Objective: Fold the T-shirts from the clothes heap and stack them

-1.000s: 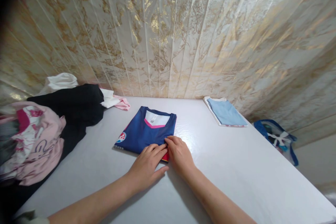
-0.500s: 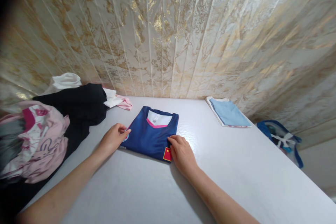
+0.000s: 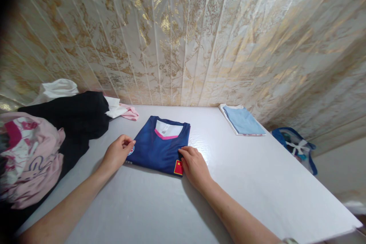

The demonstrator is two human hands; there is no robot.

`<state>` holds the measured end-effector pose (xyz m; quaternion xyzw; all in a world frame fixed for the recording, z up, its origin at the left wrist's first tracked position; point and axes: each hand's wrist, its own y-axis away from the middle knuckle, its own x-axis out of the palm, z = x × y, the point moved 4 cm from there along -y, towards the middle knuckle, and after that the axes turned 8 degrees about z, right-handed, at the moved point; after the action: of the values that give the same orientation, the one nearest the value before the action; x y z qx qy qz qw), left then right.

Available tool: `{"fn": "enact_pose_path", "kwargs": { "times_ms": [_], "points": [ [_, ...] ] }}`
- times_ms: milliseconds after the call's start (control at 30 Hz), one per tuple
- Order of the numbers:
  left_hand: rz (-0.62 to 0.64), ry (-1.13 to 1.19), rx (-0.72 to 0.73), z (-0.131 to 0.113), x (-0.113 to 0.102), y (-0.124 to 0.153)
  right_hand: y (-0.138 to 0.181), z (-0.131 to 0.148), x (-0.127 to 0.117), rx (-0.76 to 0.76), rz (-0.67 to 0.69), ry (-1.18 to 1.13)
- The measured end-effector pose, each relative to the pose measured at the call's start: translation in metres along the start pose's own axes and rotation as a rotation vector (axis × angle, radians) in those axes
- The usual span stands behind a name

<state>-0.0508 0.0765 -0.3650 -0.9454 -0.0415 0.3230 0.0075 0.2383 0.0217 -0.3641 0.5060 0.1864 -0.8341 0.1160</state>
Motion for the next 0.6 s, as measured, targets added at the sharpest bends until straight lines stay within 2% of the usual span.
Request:
{"fn": "enact_pose_path", "kwargs": {
  "times_ms": [167, 367, 600],
  "points": [
    [0.065, -0.074, -0.048, 0.003, 0.000, -0.002, 0.002, -0.002, -0.005, 0.022, -0.041, -0.079],
    [0.140, -0.226, -0.033, -0.003, -0.003, 0.000, 0.004, -0.014, -0.011, 0.222, -0.038, -0.092],
    [0.187, -0.312, -0.018, -0.004, -0.002, 0.003, 0.002, -0.016, -0.008, 0.250, -0.004, -0.422]
  ]
}}
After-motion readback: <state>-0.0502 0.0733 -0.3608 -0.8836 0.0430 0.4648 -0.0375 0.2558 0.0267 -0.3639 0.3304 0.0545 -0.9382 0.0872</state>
